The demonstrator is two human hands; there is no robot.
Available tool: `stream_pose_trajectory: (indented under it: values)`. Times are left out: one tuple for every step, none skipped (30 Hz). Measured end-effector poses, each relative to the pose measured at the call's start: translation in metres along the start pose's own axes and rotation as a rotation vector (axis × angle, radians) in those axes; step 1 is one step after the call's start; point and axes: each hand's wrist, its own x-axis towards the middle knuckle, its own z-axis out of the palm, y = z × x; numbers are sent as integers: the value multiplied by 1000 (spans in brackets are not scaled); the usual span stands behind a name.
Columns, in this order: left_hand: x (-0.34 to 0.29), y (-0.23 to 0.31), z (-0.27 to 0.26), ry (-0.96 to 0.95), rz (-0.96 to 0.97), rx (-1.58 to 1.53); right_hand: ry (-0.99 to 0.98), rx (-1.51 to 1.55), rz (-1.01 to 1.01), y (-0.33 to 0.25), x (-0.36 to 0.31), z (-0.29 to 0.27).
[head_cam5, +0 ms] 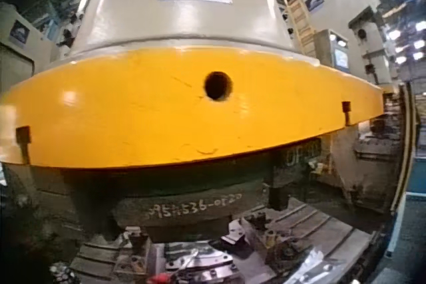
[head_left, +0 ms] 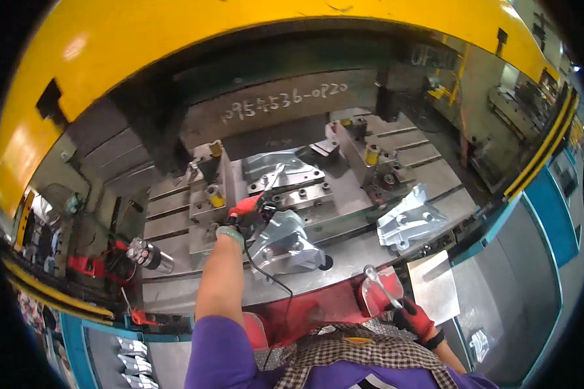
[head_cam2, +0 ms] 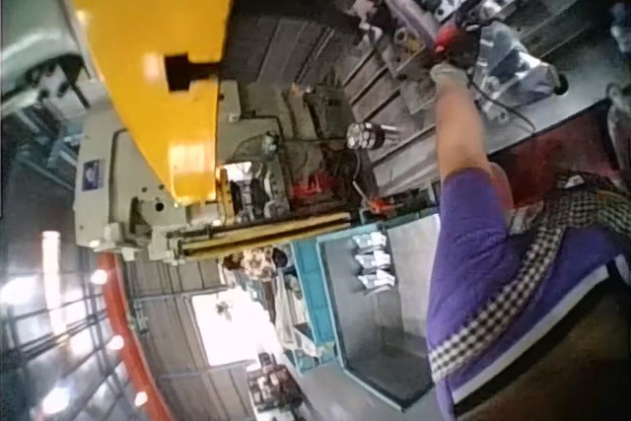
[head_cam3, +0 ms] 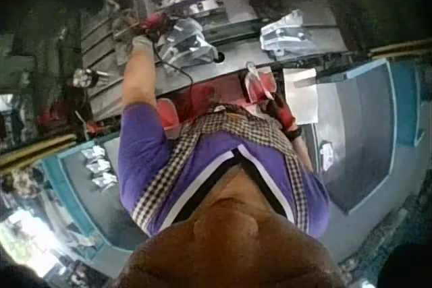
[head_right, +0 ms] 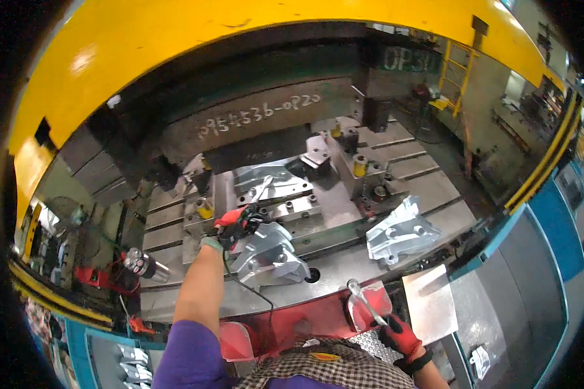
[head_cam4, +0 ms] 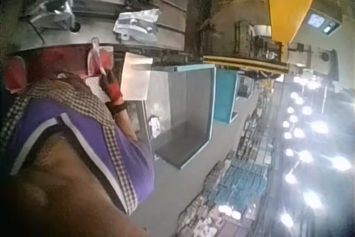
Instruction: Placing metal brackets into an industrial press, cycling the machine, and removing processed parts.
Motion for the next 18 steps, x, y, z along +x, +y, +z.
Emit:
stream_pose_trajectory:
  values:
    - [12, 16, 13, -28, 47, -12, 56, 112, 12, 9, -4, -9]
    - [22, 33, 23, -51, 92, -21, 107, 224, 16, 16, -7, -17]
    - [30, 55, 30, -73, 136, -27, 156, 337, 14, 23, -12, -25]
    - [23, 52, 21, -53, 117, -16, 88, 413, 19, -3, -7, -28]
    - [18, 51, 15, -37, 107, -11, 217, 322, -39, 1, 0, -35]
    - [16, 51, 8, -63, 33, -113, 337, 223, -95, 4, 10, -45]
    - [9, 49, 1, -100, -111, -291, 256, 394, -52, -29, 16, -44]
    - [6, 53, 0, -128, -257, -497, 278, 367, -24, -33, 23, -58]
    - [-4, 56, -5, -137, -355, -618, 271, 325, -6, -55, 25, -64]
    - [-6, 93, -3, -169, -468, -687, 288, 291, 21, -70, 24, -72]
    - [-18, 117, -6, -165, -466, -643, 270, 262, 39, -73, 26, -83]
    - [-37, 135, -8, -149, -469, -596, 239, 230, 58, -74, 30, -94]
    - [-59, 151, -11, -126, -476, -550, 198, 161, 75, -79, 32, -100]
    - [-81, 166, -13, -126, -486, -515, 143, 186, 50, -73, 33, -109]
    - [-102, 178, -13, -122, -498, -479, 151, 170, 55, -70, 34, -113]
    - [-124, 191, -12, -114, -513, -443, 153, 153, 59, -70, 34, -115]
    - [-143, 201, -10, -134, -486, -520, 152, 157, 44, -69, 32, -115]
    - [-160, 209, -5, -154, -456, -595, 158, 136, 42, -71, 30, -113]
